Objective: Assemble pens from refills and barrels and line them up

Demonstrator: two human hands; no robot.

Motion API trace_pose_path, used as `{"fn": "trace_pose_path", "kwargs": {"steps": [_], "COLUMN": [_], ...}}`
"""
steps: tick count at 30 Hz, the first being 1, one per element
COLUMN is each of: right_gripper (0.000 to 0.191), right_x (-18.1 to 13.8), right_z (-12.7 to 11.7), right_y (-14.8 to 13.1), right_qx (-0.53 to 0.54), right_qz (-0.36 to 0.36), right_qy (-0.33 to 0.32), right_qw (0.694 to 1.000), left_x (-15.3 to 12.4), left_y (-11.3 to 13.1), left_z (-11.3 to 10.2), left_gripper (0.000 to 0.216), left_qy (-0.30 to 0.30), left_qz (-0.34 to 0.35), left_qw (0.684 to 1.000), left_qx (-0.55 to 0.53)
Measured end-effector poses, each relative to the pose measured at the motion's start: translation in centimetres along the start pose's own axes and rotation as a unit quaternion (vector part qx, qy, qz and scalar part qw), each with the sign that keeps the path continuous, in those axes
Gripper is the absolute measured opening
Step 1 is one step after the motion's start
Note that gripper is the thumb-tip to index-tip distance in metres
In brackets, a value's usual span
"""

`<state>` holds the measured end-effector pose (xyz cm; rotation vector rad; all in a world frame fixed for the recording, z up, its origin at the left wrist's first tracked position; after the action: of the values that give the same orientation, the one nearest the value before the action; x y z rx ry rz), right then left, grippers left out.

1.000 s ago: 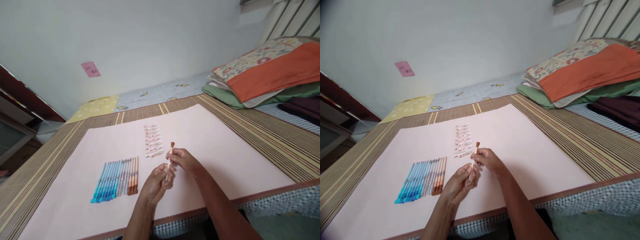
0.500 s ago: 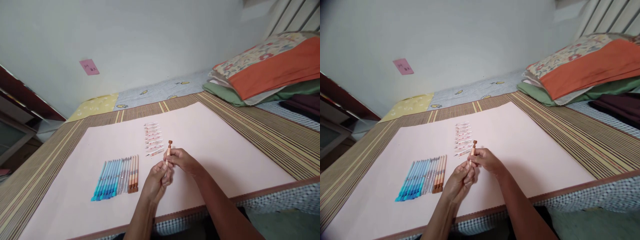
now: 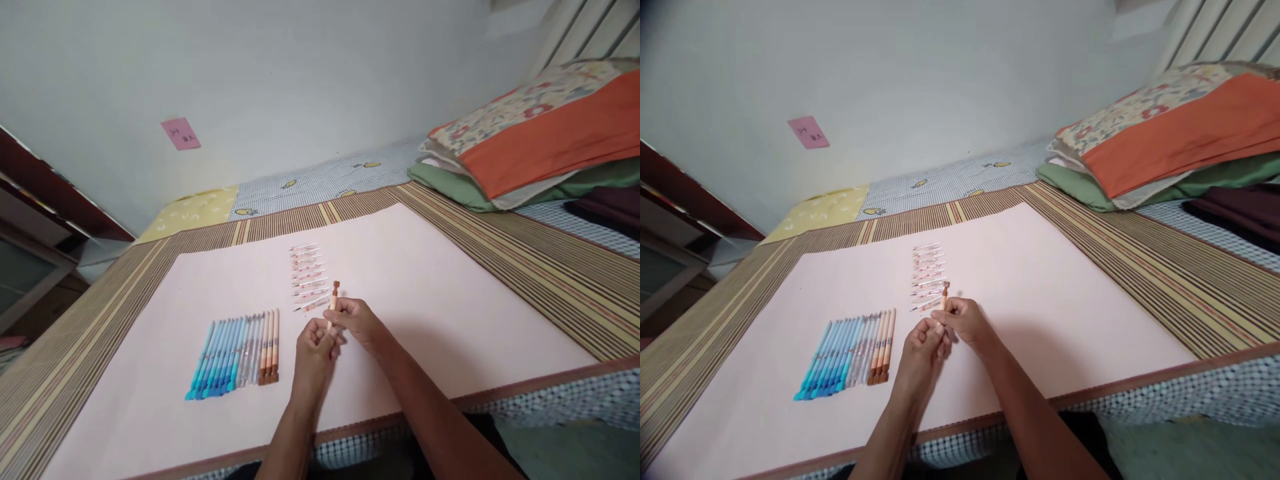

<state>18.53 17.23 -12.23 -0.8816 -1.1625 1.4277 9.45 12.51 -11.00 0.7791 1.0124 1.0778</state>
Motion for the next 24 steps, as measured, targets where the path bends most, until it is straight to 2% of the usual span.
{"fn": "trace_pose_path", "kwargs": {"steps": [3,7,16,21,24], "right_gripper": [0.043,0.041,0.036,0.031,0.034], "right_x": [-0.1,-0.2,-0.4,-0.5,-0.4], "right_z": [0.8,1.5,1.0,1.2,1.3], "right_y": [-0.2,-0.7,-2.2,-1.8,-1.2], "right_qx": [0.012,0.010,-0.041,-0.020,-0.003], "right_qz": [-0.004,-0.010,-0.048,-0.027,-0.016], "right_qy": [-0.016,-0.055,-0.105,-0.100,-0.086], "right_qw": [1.000,0.998,0.992,0.994,0.996], "left_x": [0.3,0.5,0.3,0.1,0.0], "left_y": [-0.7,-1.8,-2.0,-1.4,-0.4], "left_z": [0.2,0.5,1.3,1.3,0.7], "left_gripper": [0.035,0.031,0.020,0.023,0.028], "left_qy": [-0.042,-0.100,-0.146,-0.139,-0.092], "left_qz": [-0.021,-0.081,-0.133,-0.105,-0.045], "left_qw": [0.996,0.977,0.952,0.965,0.987], "left_qx": [-0.082,-0.170,-0.235,-0.193,-0.126]}}
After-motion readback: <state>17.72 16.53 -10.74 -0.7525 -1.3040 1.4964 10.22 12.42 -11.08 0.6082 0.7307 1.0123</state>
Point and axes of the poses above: each hand's wrist, its own x-axis towards the middle knuckle, its own z-axis out of the palm, y = z × x, the point moved 10 cm from there along x, towards the middle knuckle, and after that the axes turned 9 degrees about -z, right-handed, at the moved point
